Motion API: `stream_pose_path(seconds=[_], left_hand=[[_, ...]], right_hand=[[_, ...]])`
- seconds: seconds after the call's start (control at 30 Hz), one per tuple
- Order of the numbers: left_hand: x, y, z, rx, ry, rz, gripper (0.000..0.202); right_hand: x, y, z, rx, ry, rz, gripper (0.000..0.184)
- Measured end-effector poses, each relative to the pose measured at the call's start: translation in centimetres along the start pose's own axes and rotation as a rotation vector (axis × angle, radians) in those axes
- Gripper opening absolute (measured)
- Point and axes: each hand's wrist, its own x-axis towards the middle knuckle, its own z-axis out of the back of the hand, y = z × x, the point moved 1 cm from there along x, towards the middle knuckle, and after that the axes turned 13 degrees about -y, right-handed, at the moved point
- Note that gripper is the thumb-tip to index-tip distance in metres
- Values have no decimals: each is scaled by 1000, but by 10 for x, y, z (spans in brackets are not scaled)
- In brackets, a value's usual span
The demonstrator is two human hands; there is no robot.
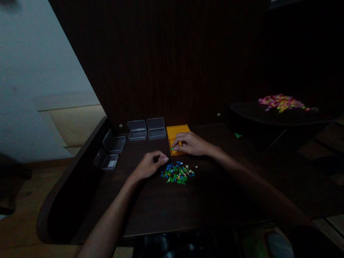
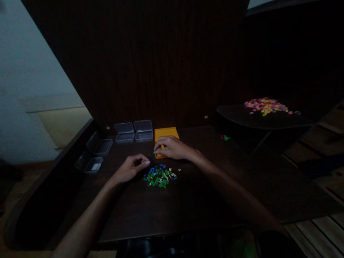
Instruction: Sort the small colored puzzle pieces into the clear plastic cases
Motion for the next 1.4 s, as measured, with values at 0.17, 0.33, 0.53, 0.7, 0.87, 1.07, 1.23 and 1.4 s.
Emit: stream_pose_path(seconds=[0.17, 0.33, 0.53, 0.7, 0.87, 1.07, 1.23, 1.4], left_hand=[[-2, 0, 8, 219, 190, -73, 17], [-3, 3, 8, 283, 245, -113, 15], [-3, 6, 8, 280, 256, -121, 16], [-3, 6, 7, 256, 282, -112, 13], [-2, 3, 10, 233, 288, -79, 13], [-4, 1, 21, 210, 349, -117, 15], [-5, 4, 21, 209, 416, -120, 18], [-5, 6, 18, 197, 423, -112, 16]], right_hand=[[5, -29, 6, -168, -50, -113, 11], [5, -42, -12, -290, 46, -181, 14], [1, -45, -29, -370, 127, -244, 17], [1, -37, -21, -348, 85, -221, 21], [1, -8, -15, -197, 80, -114, 18], [-8, 23, -33, -60, 307, 104, 18], [-13, 27, -46, -78, 386, 141, 18], [-14, 29, -49, -107, 417, 118, 18]])
